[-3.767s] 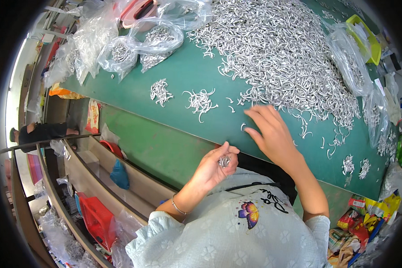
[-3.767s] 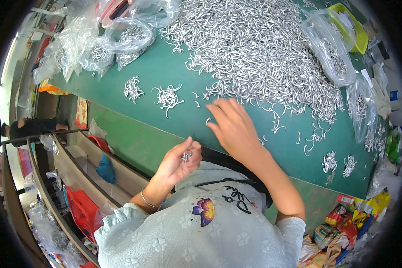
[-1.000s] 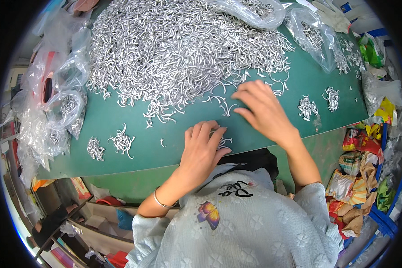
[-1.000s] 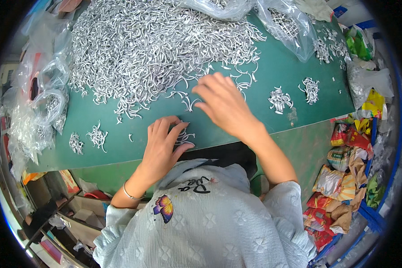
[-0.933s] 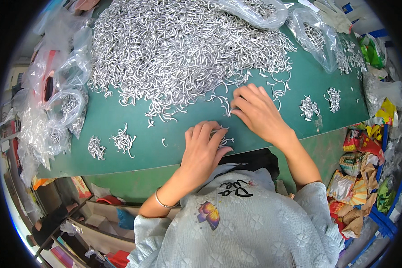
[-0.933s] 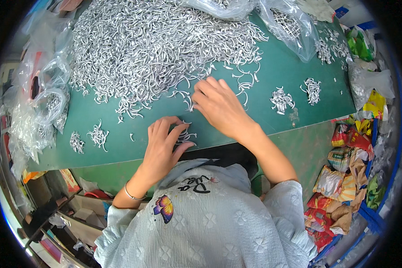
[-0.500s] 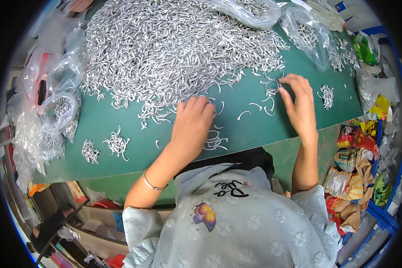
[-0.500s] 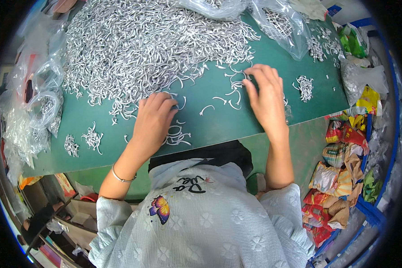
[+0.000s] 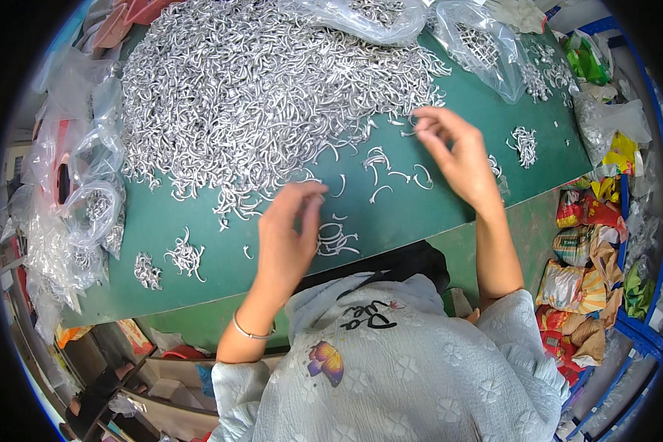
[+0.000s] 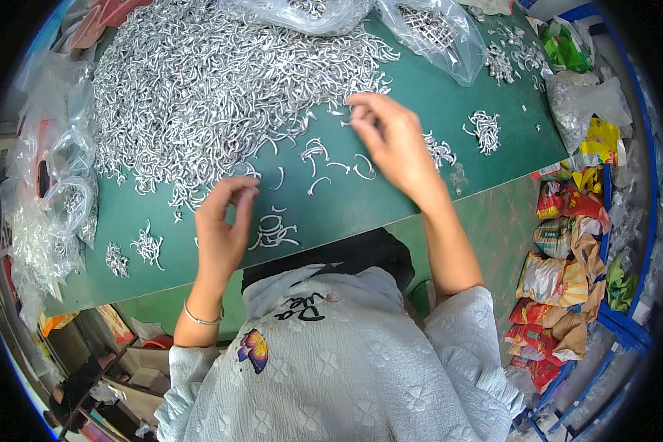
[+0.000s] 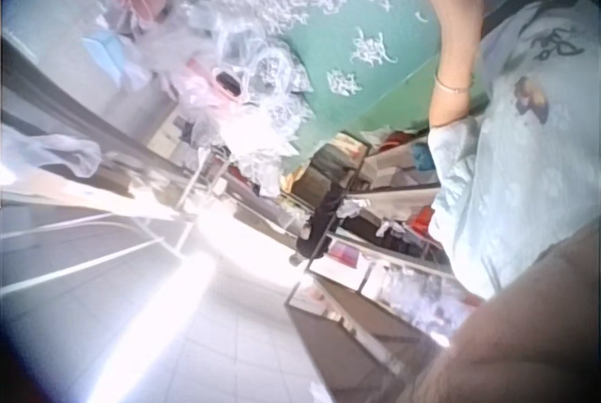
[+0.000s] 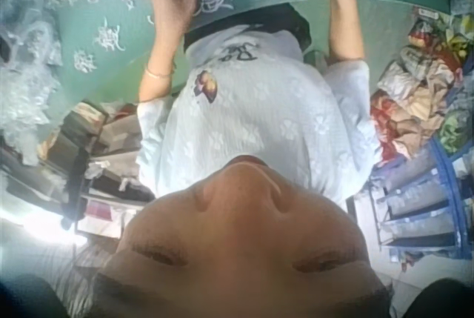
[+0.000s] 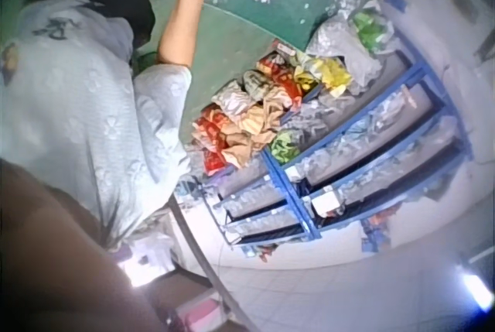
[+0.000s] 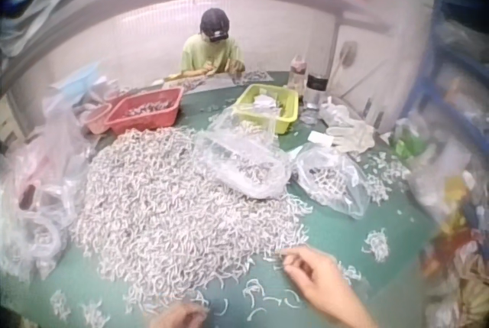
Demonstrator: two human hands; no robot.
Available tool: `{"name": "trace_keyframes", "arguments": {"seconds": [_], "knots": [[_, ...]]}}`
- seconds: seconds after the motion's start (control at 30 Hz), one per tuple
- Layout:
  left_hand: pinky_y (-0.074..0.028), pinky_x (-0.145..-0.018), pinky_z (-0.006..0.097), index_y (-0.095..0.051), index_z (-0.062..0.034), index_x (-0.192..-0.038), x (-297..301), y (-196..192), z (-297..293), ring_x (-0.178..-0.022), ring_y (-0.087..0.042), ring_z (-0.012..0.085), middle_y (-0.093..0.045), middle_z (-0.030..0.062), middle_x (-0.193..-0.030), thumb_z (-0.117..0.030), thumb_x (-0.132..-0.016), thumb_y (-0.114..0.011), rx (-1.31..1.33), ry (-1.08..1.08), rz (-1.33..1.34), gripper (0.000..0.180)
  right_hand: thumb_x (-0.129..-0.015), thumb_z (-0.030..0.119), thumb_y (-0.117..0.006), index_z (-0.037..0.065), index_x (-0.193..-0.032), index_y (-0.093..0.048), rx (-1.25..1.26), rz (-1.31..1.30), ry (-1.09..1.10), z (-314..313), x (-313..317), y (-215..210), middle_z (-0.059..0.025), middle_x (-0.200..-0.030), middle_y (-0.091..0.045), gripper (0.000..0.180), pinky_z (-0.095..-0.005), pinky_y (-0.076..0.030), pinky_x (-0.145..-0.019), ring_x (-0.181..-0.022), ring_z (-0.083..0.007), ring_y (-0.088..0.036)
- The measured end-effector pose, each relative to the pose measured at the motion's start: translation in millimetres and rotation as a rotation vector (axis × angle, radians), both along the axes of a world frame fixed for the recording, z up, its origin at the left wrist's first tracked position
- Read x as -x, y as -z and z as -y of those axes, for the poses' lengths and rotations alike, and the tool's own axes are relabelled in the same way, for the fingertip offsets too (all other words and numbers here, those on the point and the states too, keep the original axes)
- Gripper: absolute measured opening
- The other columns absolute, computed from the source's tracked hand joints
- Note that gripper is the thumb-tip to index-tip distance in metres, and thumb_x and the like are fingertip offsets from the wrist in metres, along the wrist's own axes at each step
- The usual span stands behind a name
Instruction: The person sorts small metal hooks by hand on a green work table, picking them up from a pile and gathering them in their palm.
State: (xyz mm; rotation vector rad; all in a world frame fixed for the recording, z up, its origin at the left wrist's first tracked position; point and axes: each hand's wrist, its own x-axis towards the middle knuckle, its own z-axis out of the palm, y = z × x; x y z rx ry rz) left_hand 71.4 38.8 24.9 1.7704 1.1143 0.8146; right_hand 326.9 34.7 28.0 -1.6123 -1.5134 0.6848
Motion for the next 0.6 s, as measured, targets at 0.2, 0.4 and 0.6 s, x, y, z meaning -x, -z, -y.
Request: {"name": "trace_keyframes", "arguments": {"seconds": [0.2,0.4,0.6], "knots": [[-0.040,-0.063,0.021,-0.059,0.0005,-0.102,-26,7,24,-0.071,-0.048,0.0078,-0.053,0.0044,-0.085,0.004,-0.090,-0.041,0.571,0.279,0.336,0.021,-0.075,0.002,-0.065,0.002,-0.100,-0.058,-0.108,0.533,-0.028,-1,-6,14,-0.0138,-0.092,-0.055,0.026,-0.0386,-0.043,-0.081,-0.092,-0.0311,-0.053],[-0.043,-0.066,0.022,-0.057,0.0016,-0.106,-35,9,34,-0.073,-0.051,0.0107,-0.057,0.0054,-0.087,0.001,-0.090,-0.045,1.022,0.281,0.624,0.020,-0.075,0.004,-0.065,0.002,-0.086,-0.059,-0.114,0.346,-0.039,-1,-5,7,-0.0102,-0.083,-0.054,0.013,-0.0386,-0.043,-0.078,-0.084,-0.0304,-0.053],[-0.049,-0.086,0.028,-0.050,0.0056,-0.119,-46,10,31,-0.097,-0.059,0.0166,-0.060,0.0138,-0.108,-0.002,-0.093,-0.046,1.233,0.298,0.812,0.027,-0.076,0.009,-0.066,0.002,-0.082,-0.059,-0.161,0.731,-0.055,-17,12,17,-0.0099,-0.081,-0.054,0.011,-0.0372,-0.041,-0.075,-0.083,-0.0283,-0.053]]}}
